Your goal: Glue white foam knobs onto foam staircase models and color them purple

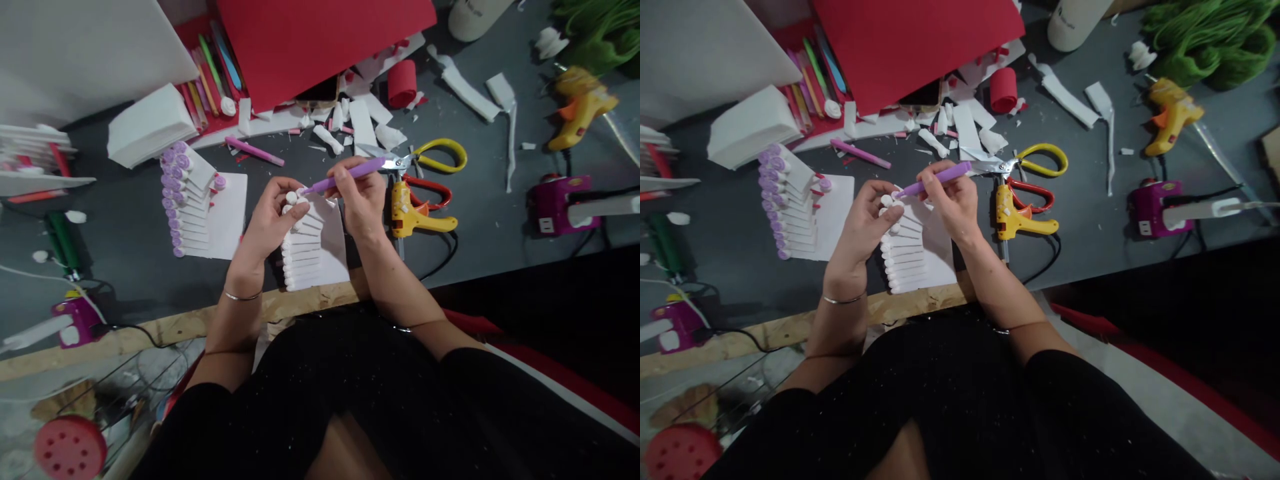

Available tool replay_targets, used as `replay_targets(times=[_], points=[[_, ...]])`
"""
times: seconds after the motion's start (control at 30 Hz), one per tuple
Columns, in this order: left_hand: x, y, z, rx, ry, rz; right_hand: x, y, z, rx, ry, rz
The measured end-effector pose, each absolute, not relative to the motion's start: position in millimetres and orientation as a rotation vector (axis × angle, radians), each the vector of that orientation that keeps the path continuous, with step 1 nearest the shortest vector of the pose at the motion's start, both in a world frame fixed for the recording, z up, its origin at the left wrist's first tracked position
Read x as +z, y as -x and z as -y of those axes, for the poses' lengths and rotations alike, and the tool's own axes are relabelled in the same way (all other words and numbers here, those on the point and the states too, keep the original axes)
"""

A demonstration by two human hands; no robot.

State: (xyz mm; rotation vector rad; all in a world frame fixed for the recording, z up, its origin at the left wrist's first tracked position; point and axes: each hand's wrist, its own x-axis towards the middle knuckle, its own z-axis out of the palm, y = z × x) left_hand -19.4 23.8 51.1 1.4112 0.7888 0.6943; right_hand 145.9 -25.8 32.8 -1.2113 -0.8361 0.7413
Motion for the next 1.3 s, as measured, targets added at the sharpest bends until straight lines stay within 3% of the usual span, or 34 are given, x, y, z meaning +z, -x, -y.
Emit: replay_targets(times=[1.3], points=[[46.9,15.8,-26.1,0.768,-1.332,-0.852,24.9,-124.0,28.3,0.855,1.148,0.690]])
